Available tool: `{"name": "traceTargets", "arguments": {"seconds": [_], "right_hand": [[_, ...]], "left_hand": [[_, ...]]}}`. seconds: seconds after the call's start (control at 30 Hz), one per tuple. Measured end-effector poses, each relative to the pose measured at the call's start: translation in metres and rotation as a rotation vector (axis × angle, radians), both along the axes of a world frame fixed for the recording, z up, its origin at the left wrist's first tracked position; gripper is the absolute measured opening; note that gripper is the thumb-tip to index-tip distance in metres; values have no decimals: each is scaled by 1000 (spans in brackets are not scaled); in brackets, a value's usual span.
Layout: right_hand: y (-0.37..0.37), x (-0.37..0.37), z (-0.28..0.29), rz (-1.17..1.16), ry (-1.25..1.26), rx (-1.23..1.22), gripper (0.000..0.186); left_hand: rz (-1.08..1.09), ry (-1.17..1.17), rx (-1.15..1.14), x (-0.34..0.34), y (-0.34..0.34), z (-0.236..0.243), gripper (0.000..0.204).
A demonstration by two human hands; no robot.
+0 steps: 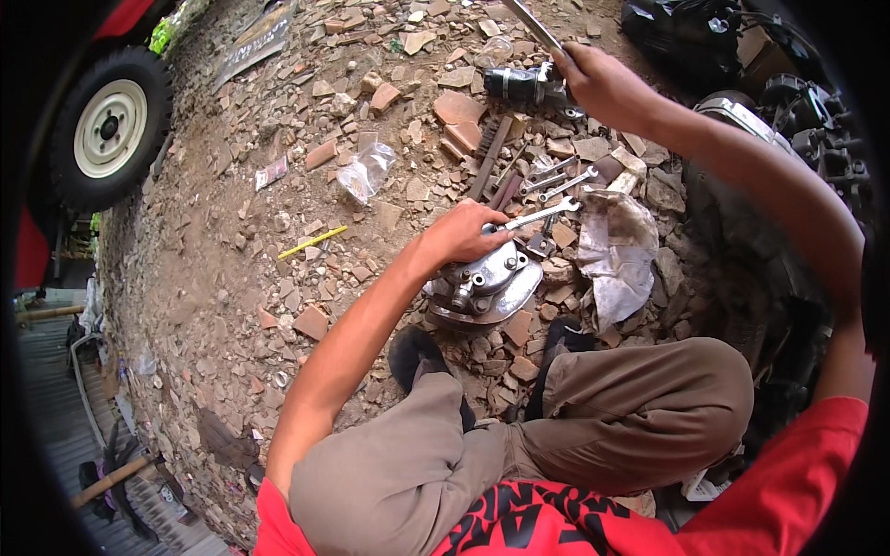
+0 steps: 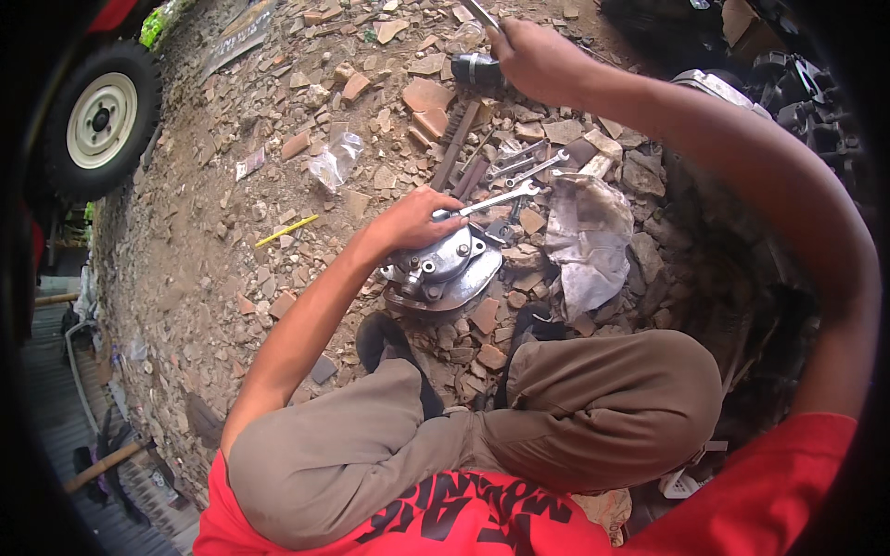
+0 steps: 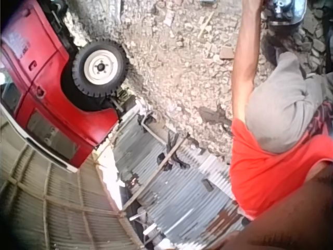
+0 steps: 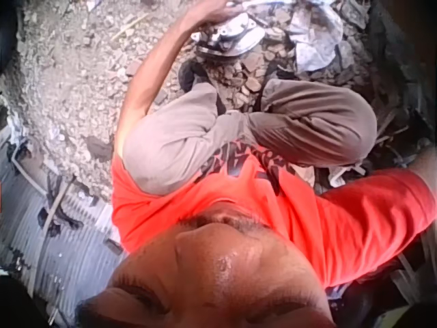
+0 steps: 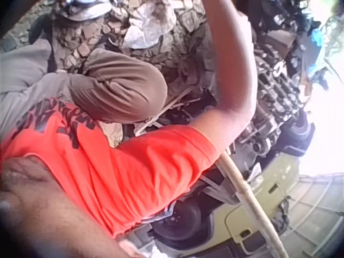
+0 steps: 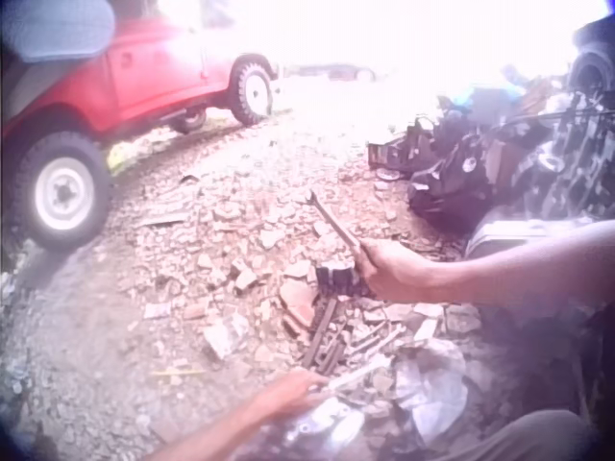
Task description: The person sits on the ground and uses a wrench to tighten bolts on a metallic mechanical component. They repeatedly adjust the wrench and reposition their hands to secure the fasteners.
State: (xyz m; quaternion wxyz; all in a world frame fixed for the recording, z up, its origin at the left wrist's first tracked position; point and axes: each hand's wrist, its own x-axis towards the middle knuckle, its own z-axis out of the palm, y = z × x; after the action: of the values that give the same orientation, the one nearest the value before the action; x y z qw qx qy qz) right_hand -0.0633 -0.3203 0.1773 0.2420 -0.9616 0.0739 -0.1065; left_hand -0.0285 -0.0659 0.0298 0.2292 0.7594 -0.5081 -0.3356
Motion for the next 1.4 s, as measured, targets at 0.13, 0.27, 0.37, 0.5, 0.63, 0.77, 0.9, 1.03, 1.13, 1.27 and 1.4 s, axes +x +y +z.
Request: {"name": "traceTargets", "arguments": {"seconds": [0.13,0.27,0.37,0.5,0.63,0.77,0.9,1.03,1.13,1.27,1.4], "right_hand": [[-16,-25,-35,639,958,-368,35],[13,-11,32,110,1007,-93,51],[12,23,53,-91,408,3,48],[-53,36,21,60,-267,18,41],[-3,-25,-31,175,534,-110,34],[4,-45,10,269,1188,-95,36],[-17,-20,34,-223,636,116,42],[-22,-9,10,15,301,-2,43],[5,-41,11,134,726,-147,42],[14,-67,20,191,1155,-23,36],[4,-61,35,-231,684,339,43]], "left_hand": [[52,49,99,2,6,8,41],[-5,-68,-144,-1,9,-3,36],[-6,-31,27,6,11,7,41],[-58,-19,-44,-4,-10,-4,40],[8,-59,12,8,18,-1,40],[-47,-31,-9,-2,5,8,39],[-35,9,11,2,0,-2,40],[-28,-47,12,6,10,1,40],[-20,-12,29,4,7,2,40],[-40,-19,-26,1,6,-4,39],[-30,-1,-7,4,5,-3,39]]}}
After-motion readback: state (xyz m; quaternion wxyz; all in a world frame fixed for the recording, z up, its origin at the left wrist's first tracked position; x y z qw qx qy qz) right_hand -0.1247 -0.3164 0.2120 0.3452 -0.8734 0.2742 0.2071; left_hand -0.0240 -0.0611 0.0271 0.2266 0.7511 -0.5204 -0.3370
